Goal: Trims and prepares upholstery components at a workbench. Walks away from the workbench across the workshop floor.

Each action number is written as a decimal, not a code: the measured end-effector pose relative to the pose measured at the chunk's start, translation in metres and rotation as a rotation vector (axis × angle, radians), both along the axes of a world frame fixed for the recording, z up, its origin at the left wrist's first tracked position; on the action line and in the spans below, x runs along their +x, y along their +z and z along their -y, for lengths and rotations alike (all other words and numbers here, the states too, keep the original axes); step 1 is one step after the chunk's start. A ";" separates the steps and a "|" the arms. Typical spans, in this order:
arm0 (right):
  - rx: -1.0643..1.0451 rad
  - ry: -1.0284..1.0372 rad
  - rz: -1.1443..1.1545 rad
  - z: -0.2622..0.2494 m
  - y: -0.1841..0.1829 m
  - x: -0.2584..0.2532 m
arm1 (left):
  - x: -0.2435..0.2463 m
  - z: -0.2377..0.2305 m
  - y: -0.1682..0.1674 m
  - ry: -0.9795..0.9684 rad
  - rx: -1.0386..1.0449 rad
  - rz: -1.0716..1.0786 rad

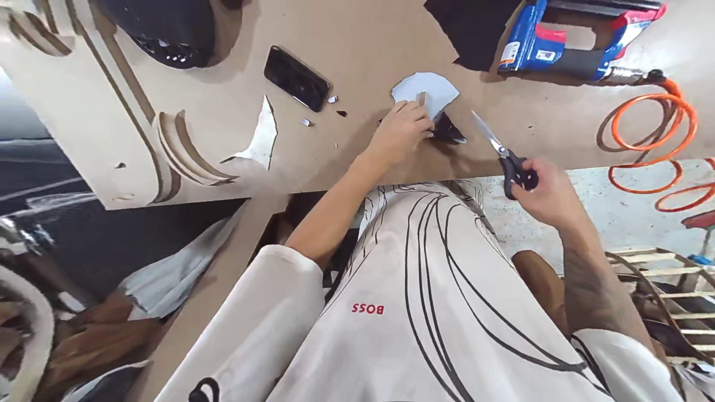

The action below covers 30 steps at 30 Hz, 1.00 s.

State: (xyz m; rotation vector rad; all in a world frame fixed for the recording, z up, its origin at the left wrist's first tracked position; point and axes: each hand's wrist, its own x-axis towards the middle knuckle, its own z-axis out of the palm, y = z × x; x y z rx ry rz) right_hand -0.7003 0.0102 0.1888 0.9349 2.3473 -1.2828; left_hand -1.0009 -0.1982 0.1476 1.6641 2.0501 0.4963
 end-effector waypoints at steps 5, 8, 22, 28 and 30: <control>0.395 0.379 0.009 -0.007 -0.016 -0.049 | -0.005 -0.004 0.011 -0.014 -0.012 -0.010; 0.421 0.471 -0.028 -0.008 -0.029 -0.076 | -0.002 -0.008 0.015 -0.007 -0.042 -0.009; 0.389 0.507 -0.176 0.004 -0.054 -0.078 | 0.025 -0.001 0.011 0.225 0.152 -0.074; 0.386 0.082 -0.166 -0.010 -0.035 -0.055 | 0.049 0.041 0.039 0.272 -0.295 0.064; 0.479 0.009 -0.159 -0.019 -0.038 -0.047 | 0.052 0.051 0.039 0.277 -0.345 0.054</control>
